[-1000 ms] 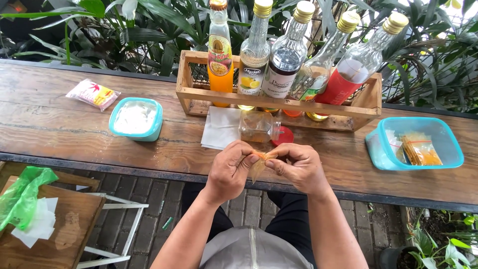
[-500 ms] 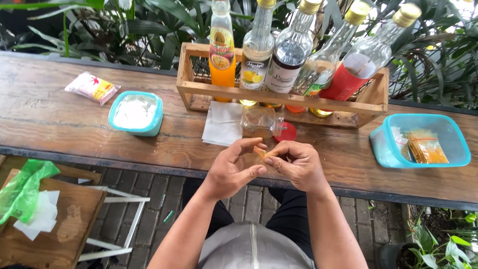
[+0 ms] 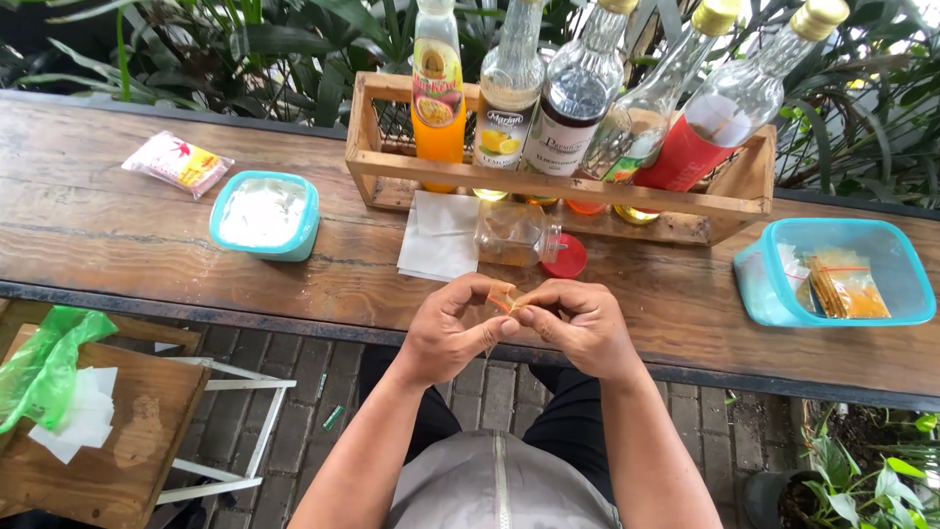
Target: The person scoops a yellow powder from a glass jar into small plastic bags using a spoon. They then seal the bags and place them into a blue container.
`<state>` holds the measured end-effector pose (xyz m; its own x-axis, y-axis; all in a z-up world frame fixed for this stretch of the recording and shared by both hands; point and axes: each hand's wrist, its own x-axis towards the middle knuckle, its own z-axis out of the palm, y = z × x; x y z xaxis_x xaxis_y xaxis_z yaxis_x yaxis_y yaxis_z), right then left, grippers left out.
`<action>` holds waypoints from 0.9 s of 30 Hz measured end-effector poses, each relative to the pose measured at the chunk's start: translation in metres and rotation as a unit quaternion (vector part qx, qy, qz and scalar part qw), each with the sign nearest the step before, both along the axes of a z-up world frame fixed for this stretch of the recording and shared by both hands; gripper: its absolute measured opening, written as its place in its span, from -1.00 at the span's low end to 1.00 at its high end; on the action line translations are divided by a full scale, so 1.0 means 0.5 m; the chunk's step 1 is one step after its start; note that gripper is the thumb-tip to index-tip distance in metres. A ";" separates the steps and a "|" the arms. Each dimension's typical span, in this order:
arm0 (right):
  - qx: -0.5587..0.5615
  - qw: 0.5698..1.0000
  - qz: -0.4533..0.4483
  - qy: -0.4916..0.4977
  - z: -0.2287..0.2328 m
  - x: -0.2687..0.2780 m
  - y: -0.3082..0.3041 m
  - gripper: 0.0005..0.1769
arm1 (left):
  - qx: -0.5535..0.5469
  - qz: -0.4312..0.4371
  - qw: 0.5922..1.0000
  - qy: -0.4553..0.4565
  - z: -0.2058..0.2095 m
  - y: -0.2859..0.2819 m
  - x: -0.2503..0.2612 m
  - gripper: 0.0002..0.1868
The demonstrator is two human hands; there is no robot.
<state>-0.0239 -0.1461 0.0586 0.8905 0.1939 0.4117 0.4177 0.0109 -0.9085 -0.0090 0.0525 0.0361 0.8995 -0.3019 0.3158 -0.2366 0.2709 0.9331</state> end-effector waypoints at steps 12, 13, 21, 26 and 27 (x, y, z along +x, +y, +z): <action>-0.015 0.992 -0.108 0.059 -0.024 -0.005 -0.050 -0.92 | 0.041 0.080 0.994 -0.068 -0.022 0.020 0.015 -0.66; -0.015 0.992 -0.107 0.062 -0.043 -0.002 -0.072 -0.92 | 0.041 0.080 0.994 -0.065 -0.027 0.029 0.016 -0.66; -0.258 0.913 -0.312 0.048 -0.062 0.044 -0.148 -0.85 | 0.013 0.131 0.990 -0.050 -0.077 0.035 0.054 -0.60; -0.404 0.873 -0.272 -0.023 -0.105 0.100 -0.144 -0.79 | -0.002 0.123 0.992 -0.021 -0.090 0.032 0.055 -0.60; -0.468 0.844 -0.263 -0.016 -0.113 0.113 -0.146 -0.72 | 0.000 0.121 0.993 -0.017 -0.090 0.035 0.056 -0.59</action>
